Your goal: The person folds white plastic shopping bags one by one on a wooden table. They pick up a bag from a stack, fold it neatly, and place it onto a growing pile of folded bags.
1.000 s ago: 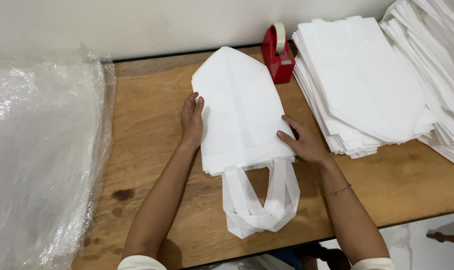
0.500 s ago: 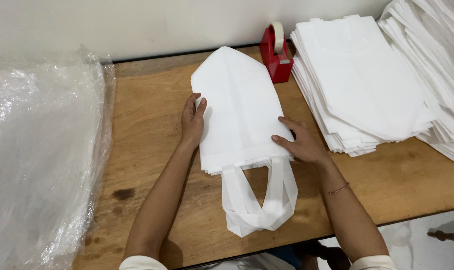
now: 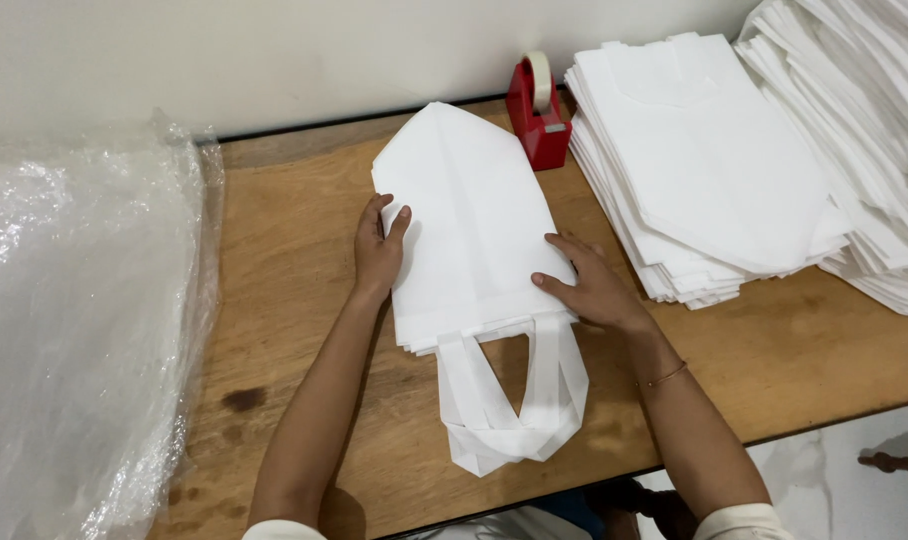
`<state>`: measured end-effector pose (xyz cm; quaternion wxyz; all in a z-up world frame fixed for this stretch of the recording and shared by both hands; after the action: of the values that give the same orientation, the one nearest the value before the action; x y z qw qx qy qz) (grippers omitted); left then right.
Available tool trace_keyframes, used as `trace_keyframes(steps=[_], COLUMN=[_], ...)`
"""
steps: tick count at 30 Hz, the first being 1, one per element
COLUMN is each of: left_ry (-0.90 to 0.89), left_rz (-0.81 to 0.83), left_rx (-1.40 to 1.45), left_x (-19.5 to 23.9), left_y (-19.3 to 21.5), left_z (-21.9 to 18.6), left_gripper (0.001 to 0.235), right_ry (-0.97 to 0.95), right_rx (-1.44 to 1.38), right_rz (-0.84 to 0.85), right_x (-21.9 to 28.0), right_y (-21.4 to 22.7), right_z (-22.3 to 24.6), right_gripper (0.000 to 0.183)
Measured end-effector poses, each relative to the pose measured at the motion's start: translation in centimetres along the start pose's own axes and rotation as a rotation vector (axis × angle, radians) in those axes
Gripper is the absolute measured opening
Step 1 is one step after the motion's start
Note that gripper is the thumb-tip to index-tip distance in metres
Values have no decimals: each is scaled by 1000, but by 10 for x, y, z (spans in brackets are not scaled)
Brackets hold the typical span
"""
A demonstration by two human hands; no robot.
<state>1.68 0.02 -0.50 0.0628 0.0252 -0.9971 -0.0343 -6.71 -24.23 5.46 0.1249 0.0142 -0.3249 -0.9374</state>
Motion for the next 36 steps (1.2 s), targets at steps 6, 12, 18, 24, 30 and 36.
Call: trace_keyframes(steps=[6,12,18,24,30,36], left_ry=[-224,-626,-943,-840,-777,-974], left_rz=[-53,287,621,765,630,447], left_rx=[-322,-547,-666,-1191,-715,-244], left_x=[18,32,28,47,23,15], left_y=[-15,-90,-185,-223,-209,-183], left_z=[-37,-64,-48,-52,-71,-121], left_gripper=[42,39,44,59,50,12], right_ry=[347,173,-196,65,392,729], right_rx=[230,483,774,1011,809,564], right_rz=[-391,-664,-463,-674,-964,-1184], right_x=[2,40,75,84,102,120], right_y=[13,60,74,68,96,126], right_z=[-29,-35,-112,-135,-70,23], right_gripper=[46,48,56,26,16,17])
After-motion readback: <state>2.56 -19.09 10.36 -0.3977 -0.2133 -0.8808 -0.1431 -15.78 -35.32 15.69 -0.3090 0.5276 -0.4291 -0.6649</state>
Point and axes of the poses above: each hand's wrist, its own x-axis away from the middle knuckle, its own y-axis out of the back of the hand, z = x × y, the point moved 1 cm from there along -x, towards the middle knuckle, and after that the axes turned 10 degrees about y, right-handed, at the moved point
